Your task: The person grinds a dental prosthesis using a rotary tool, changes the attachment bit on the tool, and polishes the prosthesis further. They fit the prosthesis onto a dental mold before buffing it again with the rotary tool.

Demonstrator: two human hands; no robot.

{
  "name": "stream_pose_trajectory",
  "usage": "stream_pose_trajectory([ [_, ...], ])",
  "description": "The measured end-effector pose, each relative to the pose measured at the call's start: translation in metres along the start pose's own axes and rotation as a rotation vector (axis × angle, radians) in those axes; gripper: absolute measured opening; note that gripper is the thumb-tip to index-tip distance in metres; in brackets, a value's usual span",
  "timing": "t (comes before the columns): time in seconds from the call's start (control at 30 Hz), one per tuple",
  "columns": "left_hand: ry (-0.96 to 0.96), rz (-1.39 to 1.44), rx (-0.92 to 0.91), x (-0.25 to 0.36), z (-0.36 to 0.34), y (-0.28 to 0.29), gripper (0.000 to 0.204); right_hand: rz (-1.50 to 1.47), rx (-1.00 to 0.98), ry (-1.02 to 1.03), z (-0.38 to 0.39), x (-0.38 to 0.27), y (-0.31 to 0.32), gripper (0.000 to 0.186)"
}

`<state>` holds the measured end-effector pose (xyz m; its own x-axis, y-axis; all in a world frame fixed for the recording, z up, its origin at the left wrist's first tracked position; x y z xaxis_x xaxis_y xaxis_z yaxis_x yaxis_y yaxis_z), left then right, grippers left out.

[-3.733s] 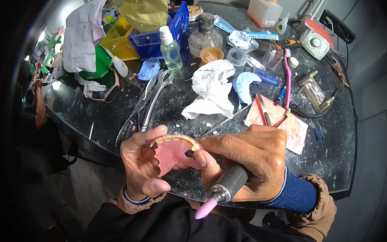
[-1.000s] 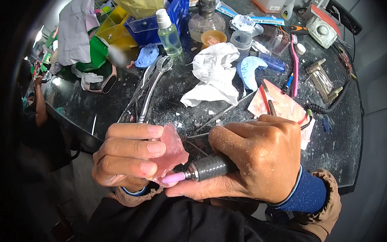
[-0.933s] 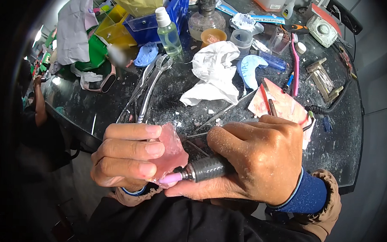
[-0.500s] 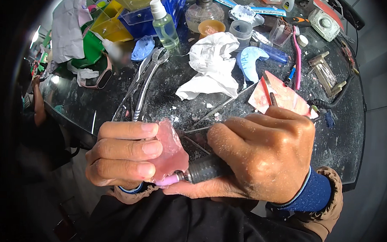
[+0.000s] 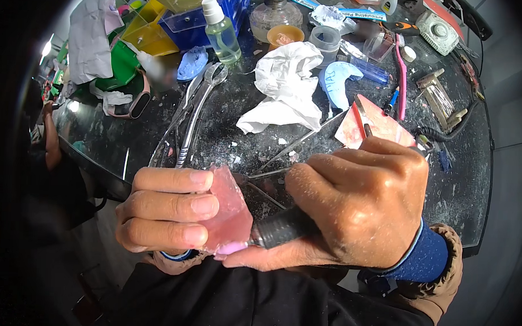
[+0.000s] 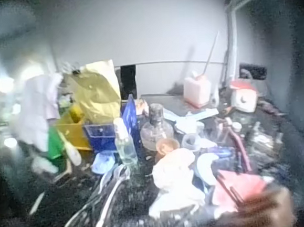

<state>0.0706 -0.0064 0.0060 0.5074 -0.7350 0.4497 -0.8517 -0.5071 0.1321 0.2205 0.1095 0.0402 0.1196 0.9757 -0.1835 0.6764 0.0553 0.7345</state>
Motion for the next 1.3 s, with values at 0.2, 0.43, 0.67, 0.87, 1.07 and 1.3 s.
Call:
stream_pose_trajectory([
  [0.2, -0.014, 0.055, 0.088, -0.002, 0.001, -0.002, 0.031, -0.166, 0.014, -0.069, 0.0, 0.001, -0.001, 0.072],
  [0.43, 0.154, 0.175, 0.123, -0.004, 0.005, -0.007, 0.04, -0.251, 0.031, -0.102, 0.002, 0.002, -0.004, 0.071],
  [0.67, 0.17, 0.163, 0.118, -0.005, 0.001, -0.007, 0.039, -0.273, 0.073, -0.047, 0.002, 0.002, -0.006, 0.07],
  [0.87, 0.173, 0.136, 0.122, -0.005, 0.0, -0.007, 0.037, -0.25, 0.09, -0.043, 0.001, 0.001, -0.005, 0.07],
  [1.07, 0.093, 0.096, 0.122, -0.004, -0.004, -0.009, 0.035, -0.225, 0.079, -0.019, 0.002, 0.0, -0.004, 0.07],
  [1.3, 0.166, 0.082, 0.194, -0.003, 0.0, -0.01, 0.03, -0.167, 0.099, -0.008, 0.001, 0.001, -0.004, 0.072],
])
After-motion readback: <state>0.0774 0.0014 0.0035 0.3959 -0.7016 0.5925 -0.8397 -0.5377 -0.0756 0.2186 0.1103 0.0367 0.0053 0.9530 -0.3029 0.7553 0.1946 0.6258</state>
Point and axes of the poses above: each hand's wrist, its own z-axis away from the middle knuckle, its own y-axis out of the back of the hand, x = y × z, the point moved 3 cm from there along -z, towards the middle knuckle, and after that the axes turned 14 degrees about x, right-handed, at the moved point
